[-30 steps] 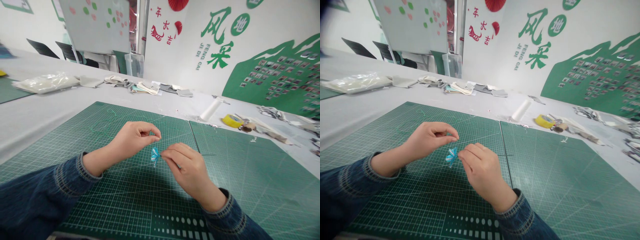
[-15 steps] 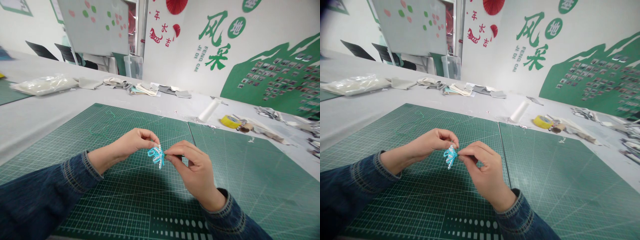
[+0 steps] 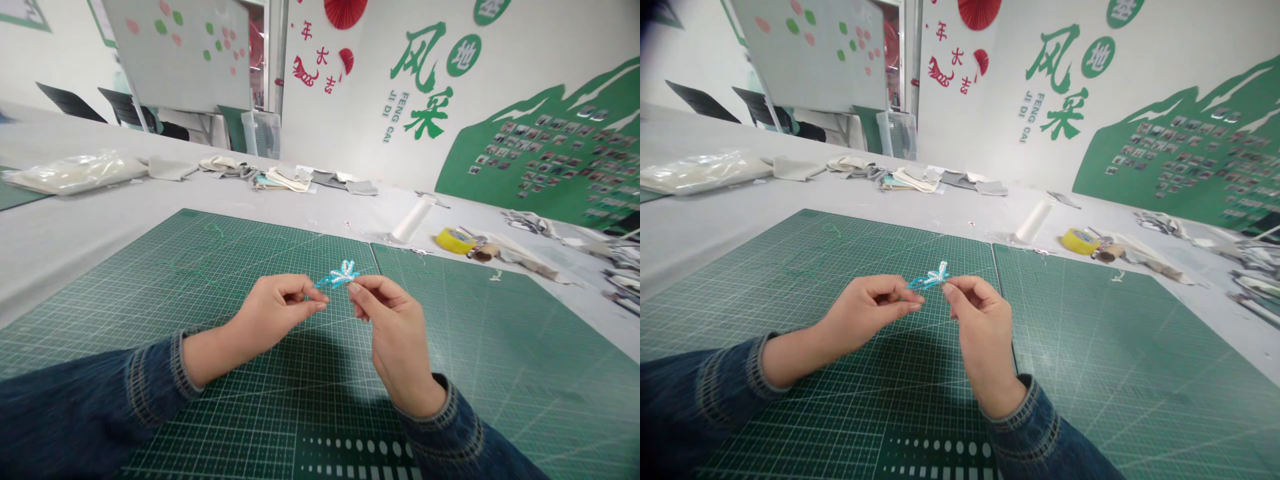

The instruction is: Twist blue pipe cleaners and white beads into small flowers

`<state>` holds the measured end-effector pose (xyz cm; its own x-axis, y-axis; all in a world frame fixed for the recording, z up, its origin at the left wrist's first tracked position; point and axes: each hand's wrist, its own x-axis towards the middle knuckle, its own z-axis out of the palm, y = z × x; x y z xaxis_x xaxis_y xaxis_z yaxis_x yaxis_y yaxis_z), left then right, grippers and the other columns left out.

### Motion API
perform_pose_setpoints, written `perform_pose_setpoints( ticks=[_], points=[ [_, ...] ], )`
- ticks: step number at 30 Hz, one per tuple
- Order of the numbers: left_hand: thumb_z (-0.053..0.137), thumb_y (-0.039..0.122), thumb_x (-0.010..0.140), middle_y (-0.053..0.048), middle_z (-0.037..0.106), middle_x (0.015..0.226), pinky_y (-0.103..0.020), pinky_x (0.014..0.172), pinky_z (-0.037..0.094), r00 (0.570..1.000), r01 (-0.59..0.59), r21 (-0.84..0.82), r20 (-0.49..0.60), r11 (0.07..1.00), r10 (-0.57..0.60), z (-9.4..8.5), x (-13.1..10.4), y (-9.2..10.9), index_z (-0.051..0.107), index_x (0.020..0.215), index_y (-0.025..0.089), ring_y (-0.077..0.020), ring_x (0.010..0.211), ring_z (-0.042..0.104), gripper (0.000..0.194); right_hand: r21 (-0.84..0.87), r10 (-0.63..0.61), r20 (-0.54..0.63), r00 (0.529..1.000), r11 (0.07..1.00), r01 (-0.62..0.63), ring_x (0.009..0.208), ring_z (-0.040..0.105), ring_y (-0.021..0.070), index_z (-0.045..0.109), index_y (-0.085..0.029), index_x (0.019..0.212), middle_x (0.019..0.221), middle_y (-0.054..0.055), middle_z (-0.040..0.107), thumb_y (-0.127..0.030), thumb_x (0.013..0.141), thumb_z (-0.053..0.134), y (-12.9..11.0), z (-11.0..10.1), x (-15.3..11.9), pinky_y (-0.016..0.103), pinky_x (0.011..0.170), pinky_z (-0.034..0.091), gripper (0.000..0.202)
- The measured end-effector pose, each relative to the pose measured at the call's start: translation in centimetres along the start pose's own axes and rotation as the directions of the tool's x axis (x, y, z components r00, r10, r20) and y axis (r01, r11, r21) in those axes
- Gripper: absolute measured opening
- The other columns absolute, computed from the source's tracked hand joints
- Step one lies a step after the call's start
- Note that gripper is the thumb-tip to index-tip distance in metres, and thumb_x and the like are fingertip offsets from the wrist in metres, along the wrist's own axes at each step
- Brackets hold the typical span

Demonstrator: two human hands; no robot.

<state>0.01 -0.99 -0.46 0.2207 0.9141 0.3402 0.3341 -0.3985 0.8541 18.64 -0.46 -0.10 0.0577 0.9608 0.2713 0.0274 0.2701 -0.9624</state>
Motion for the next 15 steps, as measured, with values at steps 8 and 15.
perform_pose_setpoints(
  ticks=[8, 15],
  points=[
    [0.061, 0.014, 0.089, 0.000, 0.061, 0.068, -0.029, 0.060, 0.041, 0.788, -0.514, 0.637, 0.086, 0.575, 0.609, -0.7, -1.2, 0.5, 0.069, 0.098, 0.017, -0.0142, 0.063, 0.048, 0.012, -0.230, -0.049, -0.044, 0.998, 0.972, 0.037, 0.057, 0.052, 0.0125, 0.072, -0.021, 0.080, 0.063, -0.002, 0.062, -0.025, 0.081, 0.070, -0.8, 0.1, -0.3, 0.027, 0.053, 0.041, 0.005],
    [0.058, 0.010, 0.089, 0.002, 0.051, 0.062, -0.030, 0.056, 0.039, 0.710, -0.579, 0.709, 0.196, 0.403, 0.676, -1.5, -1.2, 1.8, 0.068, 0.094, 0.015, -0.0150, 0.060, 0.039, 0.012, -0.450, -0.286, 0.040, 0.958, 0.851, 0.273, 0.064, 0.056, 0.0134, 0.070, -0.021, 0.076, 0.070, -0.002, 0.064, -0.016, 0.083, 0.067, -1.1, 0.5, -0.6, 0.028, 0.058, 0.043, 0.010]
  ],
)
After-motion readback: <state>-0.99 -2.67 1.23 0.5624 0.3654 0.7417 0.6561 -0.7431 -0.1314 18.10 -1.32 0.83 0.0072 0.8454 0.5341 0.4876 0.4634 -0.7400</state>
